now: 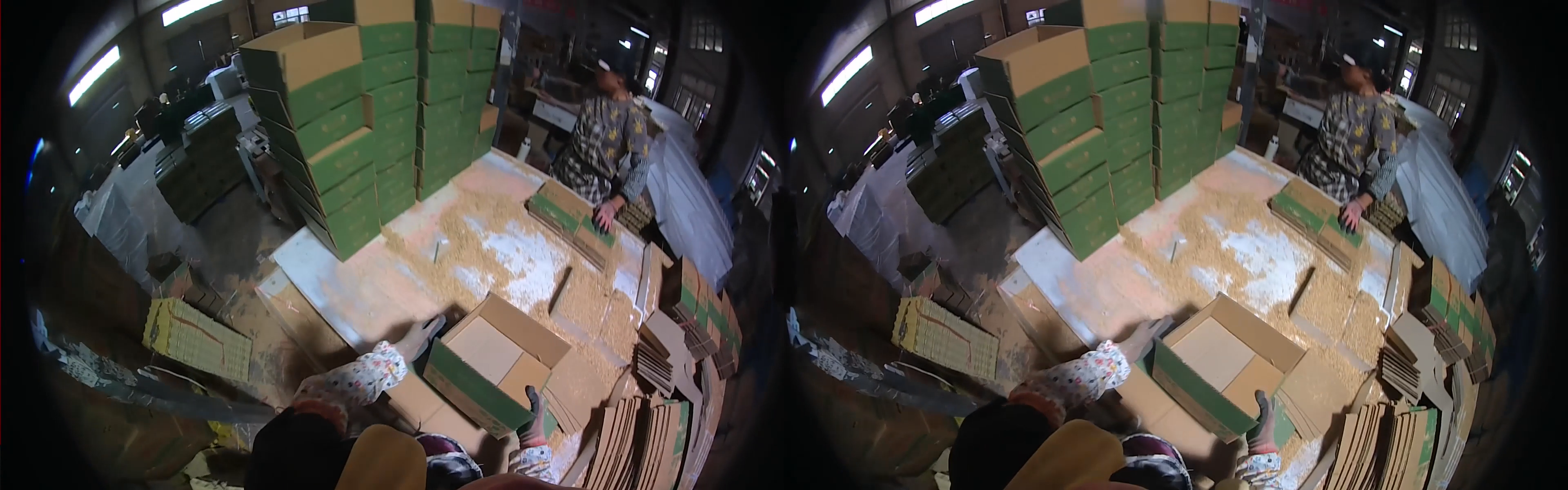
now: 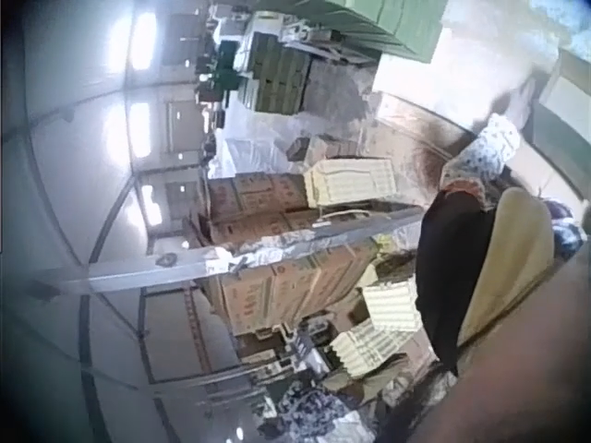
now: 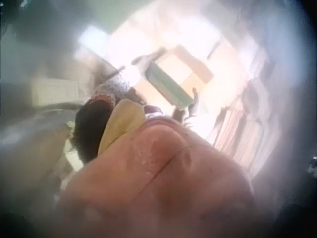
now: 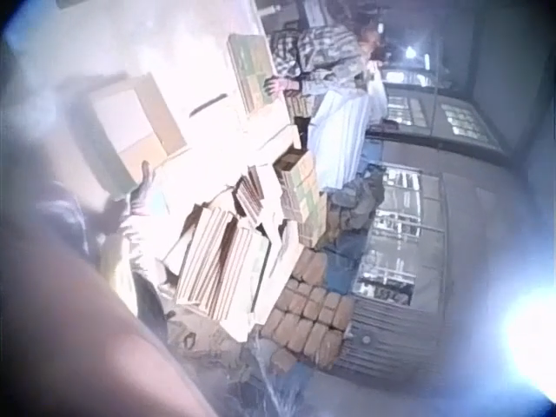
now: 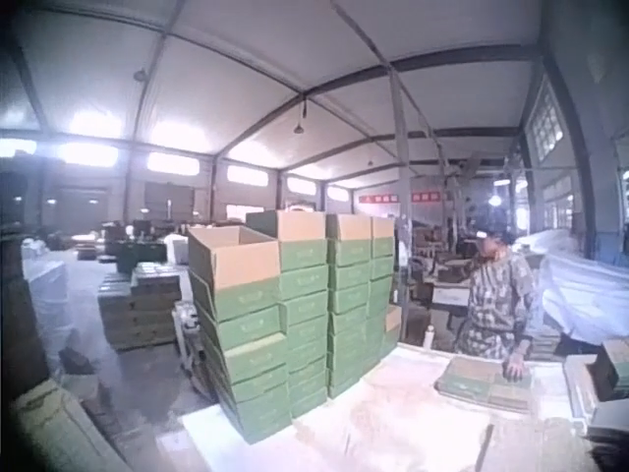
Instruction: The person folds flat cardboard sheets to assemble boxes, places styrofoam trays filled with eggs and cardboard dividers into the boxes, and stacks the assembled boxes onto a pile.
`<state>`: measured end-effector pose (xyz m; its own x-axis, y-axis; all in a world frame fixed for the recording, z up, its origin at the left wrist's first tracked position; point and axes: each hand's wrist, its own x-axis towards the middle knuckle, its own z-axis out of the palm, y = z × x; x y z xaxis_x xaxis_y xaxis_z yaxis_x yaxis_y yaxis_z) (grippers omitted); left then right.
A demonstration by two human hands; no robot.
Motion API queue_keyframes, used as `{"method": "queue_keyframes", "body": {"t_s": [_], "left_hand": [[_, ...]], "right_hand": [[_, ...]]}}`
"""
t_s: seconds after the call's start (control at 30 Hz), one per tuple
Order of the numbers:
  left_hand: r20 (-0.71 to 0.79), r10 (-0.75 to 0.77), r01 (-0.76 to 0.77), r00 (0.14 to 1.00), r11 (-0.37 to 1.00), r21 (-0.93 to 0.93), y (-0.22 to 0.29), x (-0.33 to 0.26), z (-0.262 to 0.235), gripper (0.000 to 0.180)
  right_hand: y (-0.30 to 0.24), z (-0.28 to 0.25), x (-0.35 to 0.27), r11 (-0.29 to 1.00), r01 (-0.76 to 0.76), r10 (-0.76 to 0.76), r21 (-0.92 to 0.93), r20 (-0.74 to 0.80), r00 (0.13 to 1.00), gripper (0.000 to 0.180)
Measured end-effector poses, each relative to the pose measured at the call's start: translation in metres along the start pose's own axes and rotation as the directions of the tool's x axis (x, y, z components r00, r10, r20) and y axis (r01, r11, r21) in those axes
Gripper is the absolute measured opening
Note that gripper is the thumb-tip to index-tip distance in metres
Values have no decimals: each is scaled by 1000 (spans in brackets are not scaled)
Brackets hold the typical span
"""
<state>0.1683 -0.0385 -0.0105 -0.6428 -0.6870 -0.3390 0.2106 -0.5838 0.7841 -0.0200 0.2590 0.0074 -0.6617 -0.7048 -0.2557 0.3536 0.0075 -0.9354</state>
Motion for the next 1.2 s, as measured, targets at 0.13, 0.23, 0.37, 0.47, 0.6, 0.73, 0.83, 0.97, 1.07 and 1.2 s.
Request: {"method": "queue_keyframes", "body": {"t_s": [0.13, 0.23, 0.37, 0.47, 0.6, 0.73, 0.83, 0.97, 1.07, 1.2], "left_hand": [[205, 603, -514, 771, 400, 759, 202, -48, -40, 61], [332, 912, -553, 240, -152, 819, 384, -33, -99, 78], [75, 952, -394, -296, -193, 898, 627, -2, -113, 94], [0, 1000, -709, 26, 18, 704, 740, 53, -195, 73], [149, 986, -777, 74, -36, 629, 736, 121, -233, 37], [-56, 984, -576, -171, -54, 816, 740, 124, -228, 47], [-49, 947, -491, -318, -120, 863, 737, 135, -252, 48], [119, 954, 41, -274, -112, 993, 699, 110, -240, 32], [-94, 995, -446, -35, 69, 892, 525, 100, -234, 41], [214, 660, -417, 720, 165, 894, 168, 22, -227, 61]], "right_hand": [[-59, 92, 21, 969, 142, -124, 203, -101, 987, 35], [-115, 151, 83, 738, 630, -604, -240, 179, 776, 45], [-247, 327, 135, 713, 591, -671, 378, 124, 731, 46], [-328, 491, 205, 555, 603, -757, 573, 48, 651, 47], [-373, 669, 192, 896, 408, -439, 173, 475, 763, 92], [-385, 697, 162, 875, 266, -141, -404, 313, 939, 98], [-312, 651, 179, 519, 680, -374, -517, 578, 725, 70], [-146, 483, 107, 406, 490, 99, -771, 570, 815, 66], [-53, 320, 42, 109, 239, 444, -965, 262, 857, 74], [7, 112, -48, 545, -190, 39, -817, -202, 979, 72]]}}
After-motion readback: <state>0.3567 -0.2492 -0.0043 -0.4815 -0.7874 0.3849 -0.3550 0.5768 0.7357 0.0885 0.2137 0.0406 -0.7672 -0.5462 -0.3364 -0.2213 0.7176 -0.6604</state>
